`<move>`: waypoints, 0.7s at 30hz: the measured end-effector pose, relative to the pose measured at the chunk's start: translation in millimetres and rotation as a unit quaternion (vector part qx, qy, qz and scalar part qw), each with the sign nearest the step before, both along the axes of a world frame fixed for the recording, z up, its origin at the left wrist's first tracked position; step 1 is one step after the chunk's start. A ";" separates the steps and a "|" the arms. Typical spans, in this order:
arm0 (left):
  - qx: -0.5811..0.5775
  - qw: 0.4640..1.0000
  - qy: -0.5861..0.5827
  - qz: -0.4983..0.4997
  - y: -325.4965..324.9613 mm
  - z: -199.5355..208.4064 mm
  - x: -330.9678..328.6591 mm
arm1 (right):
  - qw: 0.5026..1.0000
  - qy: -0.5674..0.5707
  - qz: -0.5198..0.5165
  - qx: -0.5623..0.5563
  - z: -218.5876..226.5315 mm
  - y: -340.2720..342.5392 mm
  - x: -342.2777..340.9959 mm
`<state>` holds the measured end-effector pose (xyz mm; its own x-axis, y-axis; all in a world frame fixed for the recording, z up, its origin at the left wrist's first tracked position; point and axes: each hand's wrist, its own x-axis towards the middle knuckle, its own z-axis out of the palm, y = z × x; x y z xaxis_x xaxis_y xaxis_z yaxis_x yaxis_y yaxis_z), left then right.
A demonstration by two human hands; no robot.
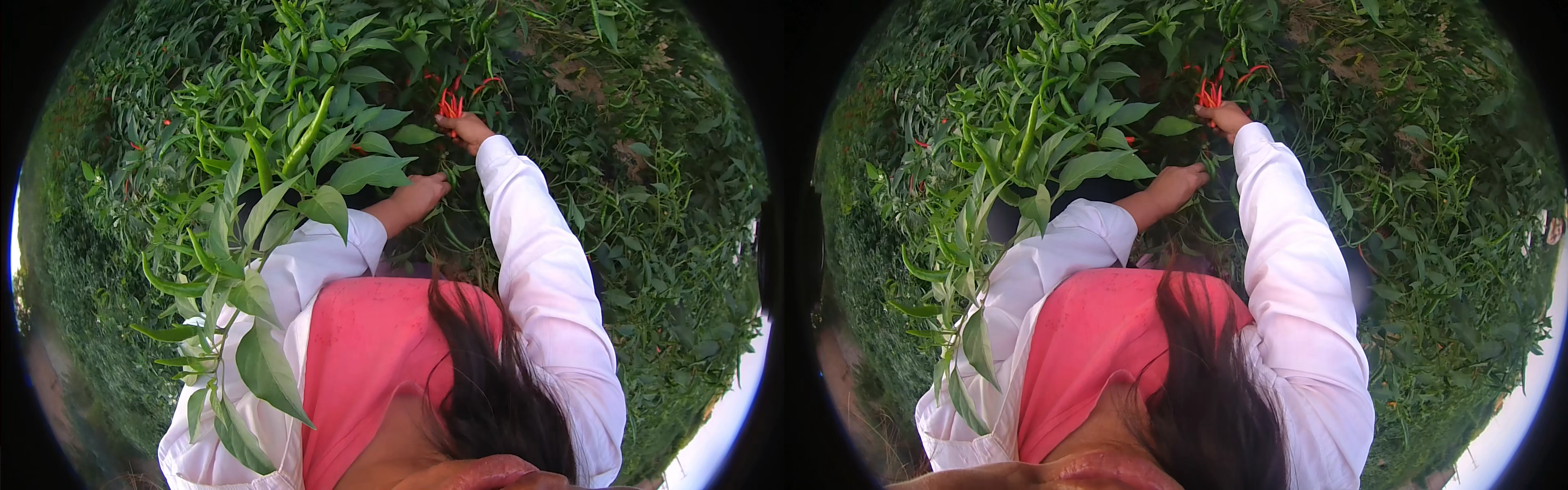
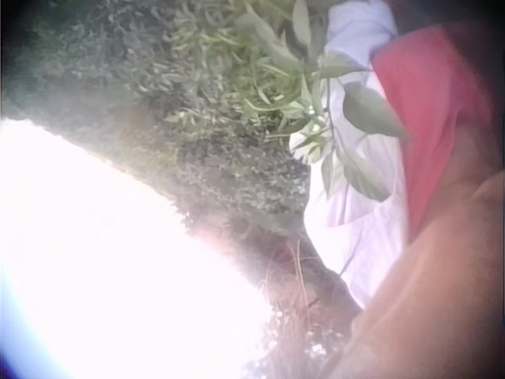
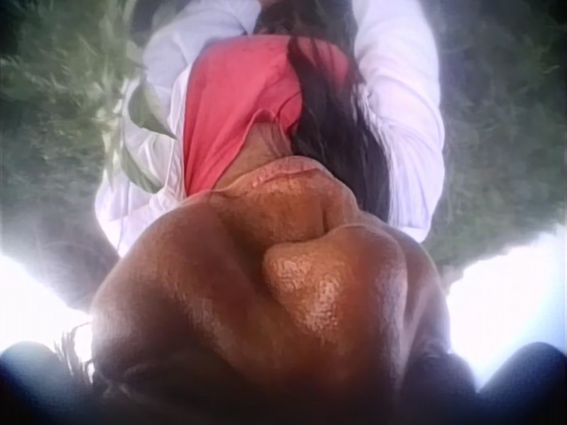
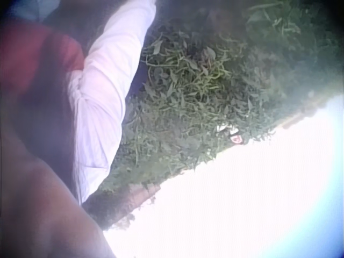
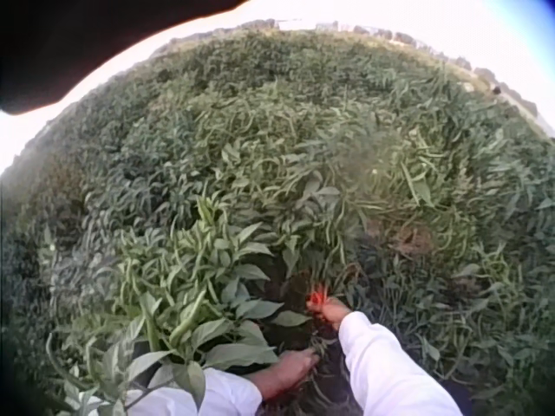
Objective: The person picks red chili peppers from plants by hand, gathering them into a bundle in one hand while plucking more from the branches.
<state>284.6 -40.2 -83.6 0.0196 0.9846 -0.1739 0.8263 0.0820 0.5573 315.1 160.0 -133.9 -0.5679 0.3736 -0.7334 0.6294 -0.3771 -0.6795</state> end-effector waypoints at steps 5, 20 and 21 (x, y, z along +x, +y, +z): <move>-0.017 1.000 0.022 -0.011 -7.4 2.1 -8.0 | 1.000 -0.007 -0.016 0.023 10.5 4.0 33.0; -0.050 0.998 0.045 -0.010 -9.3 21.4 -29.7 | 0.994 -0.007 -0.109 -0.009 -83.4 -52.2 24.8; -0.056 0.997 0.048 -0.009 -8.9 21.1 -30.0 | 0.989 0.002 -0.136 -0.062 -81.2 -51.8 24.1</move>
